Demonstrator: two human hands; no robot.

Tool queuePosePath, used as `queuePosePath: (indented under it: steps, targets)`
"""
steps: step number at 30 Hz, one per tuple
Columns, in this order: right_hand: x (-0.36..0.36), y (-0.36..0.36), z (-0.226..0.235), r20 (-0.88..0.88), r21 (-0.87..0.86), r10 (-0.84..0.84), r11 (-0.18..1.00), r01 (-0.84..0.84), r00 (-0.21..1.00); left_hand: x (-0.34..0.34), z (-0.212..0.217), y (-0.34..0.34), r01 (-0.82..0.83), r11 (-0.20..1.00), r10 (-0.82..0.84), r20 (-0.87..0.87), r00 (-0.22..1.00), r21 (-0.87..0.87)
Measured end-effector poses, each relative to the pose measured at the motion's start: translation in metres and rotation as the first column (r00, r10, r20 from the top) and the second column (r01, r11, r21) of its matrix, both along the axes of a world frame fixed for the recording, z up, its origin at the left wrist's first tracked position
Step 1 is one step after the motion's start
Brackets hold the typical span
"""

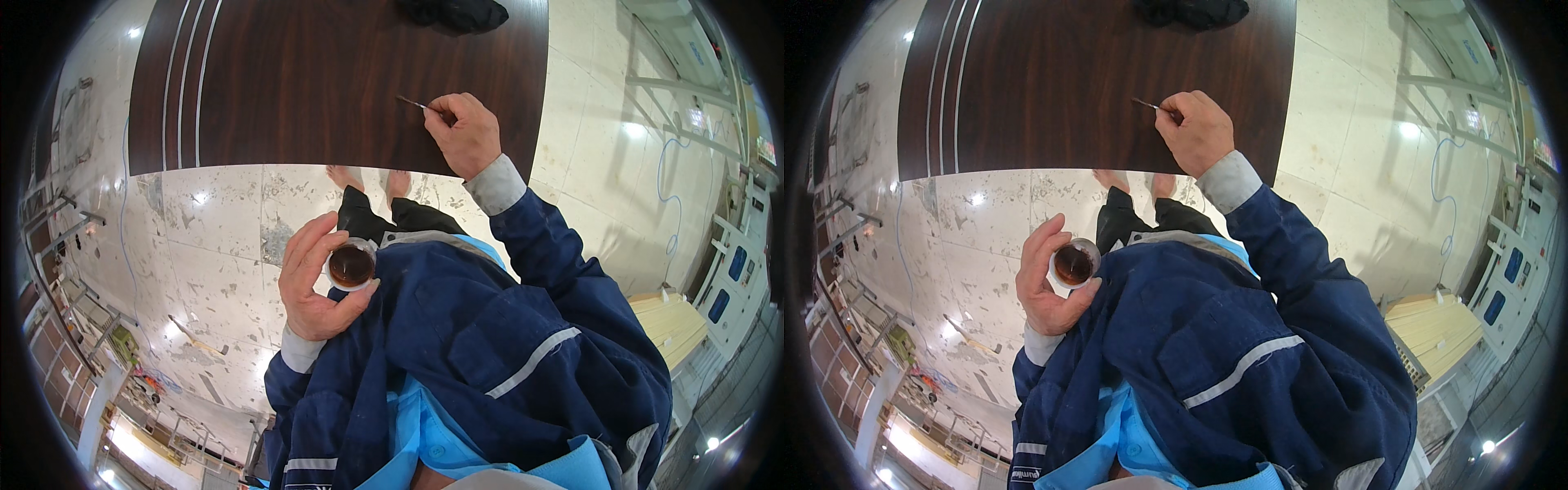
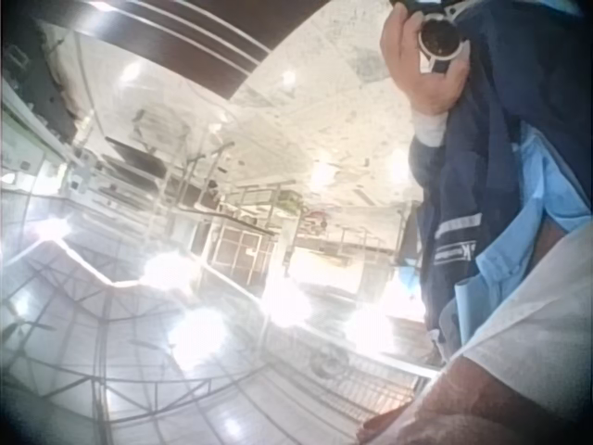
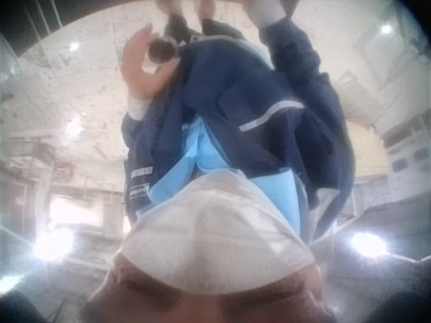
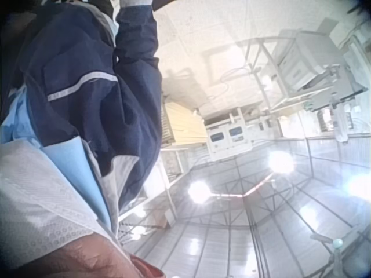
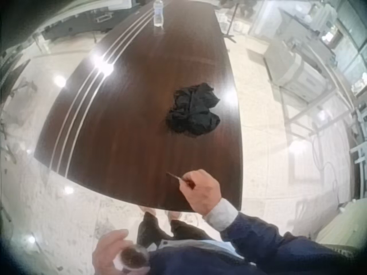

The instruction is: The person applies a dark finish to a large wooden panel using a small brush and wipes the surface with a black cloth. They repeatedly dip the brush into a small container and spread the finish along the panel, then wipe it down. The person later moves to a workbench and handles a plastic bag before returning to the panel.

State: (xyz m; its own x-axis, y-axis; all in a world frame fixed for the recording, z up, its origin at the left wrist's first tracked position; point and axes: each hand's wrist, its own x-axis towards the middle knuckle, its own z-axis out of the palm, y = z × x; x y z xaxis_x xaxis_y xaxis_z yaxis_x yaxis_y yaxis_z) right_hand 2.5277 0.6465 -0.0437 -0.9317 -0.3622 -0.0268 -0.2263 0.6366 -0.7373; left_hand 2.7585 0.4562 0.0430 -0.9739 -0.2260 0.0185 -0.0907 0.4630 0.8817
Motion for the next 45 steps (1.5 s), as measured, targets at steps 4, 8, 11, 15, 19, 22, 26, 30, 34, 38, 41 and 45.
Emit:
queuePosePath:
  steps: [4,8,11,15,19,22,26,30,34,38,41,45]
  targets:
    - [0.001,-0.002,0.003,0.030,0.024,-0.005,1.000,0.004,1.000,0.000,0.000,-0.001,-0.001,1.000,0.001,-0.001,1.000,-0.001]
    - [0.005,0.001,0.007,0.060,-0.060,-0.077,0.995,0.081,0.995,0.001,0.000,-0.003,-0.012,1.000,0.012,-0.003,1.000,0.000]
    - [0.009,0.012,0.013,0.104,-0.056,-0.107,0.992,0.113,0.989,0.004,0.001,-0.004,-0.028,1.000,0.028,0.012,1.000,-0.002]
    - [0.023,0.036,0.021,0.154,-0.040,-0.136,0.989,0.143,0.979,0.010,0.002,-0.007,-0.055,0.998,0.055,0.027,0.998,-0.016]
    - [0.048,0.062,0.026,0.256,-0.034,-0.180,0.980,0.194,0.950,0.015,-0.001,-0.010,-0.083,0.996,0.084,0.013,0.996,-0.018]
    - [0.063,0.076,0.027,0.266,-0.062,-0.164,0.981,0.186,0.950,0.017,-0.003,-0.010,-0.080,0.997,0.081,0.018,0.997,-0.015]
    - [0.074,0.077,0.023,0.267,-0.081,-0.125,0.985,0.152,0.956,0.016,-0.004,-0.009,-0.064,0.998,0.064,0.018,0.998,0.001]
    - [0.076,0.068,0.019,0.233,-0.091,-0.073,0.991,0.096,0.970,0.015,-0.003,-0.007,-0.045,0.999,0.045,0.008,0.999,0.008]
    - [0.073,0.059,0.018,0.205,-0.088,-0.043,0.994,0.062,0.978,0.015,-0.003,-0.005,-0.039,0.999,0.039,0.002,0.999,0.010]
    - [0.068,0.041,0.015,0.175,-0.116,-0.011,0.993,0.032,0.985,0.016,-0.003,-0.005,-0.036,0.999,0.036,-0.015,0.999,-0.009]
    - [0.065,0.029,0.012,0.138,-0.105,-0.004,0.994,0.019,0.990,0.018,-0.003,-0.004,-0.050,0.999,0.049,-0.012,0.999,-0.006]
    - [0.060,0.020,0.011,0.114,-0.055,0.006,0.998,0.001,0.993,0.020,-0.002,-0.005,-0.055,0.998,0.055,-0.012,0.998,-0.021]
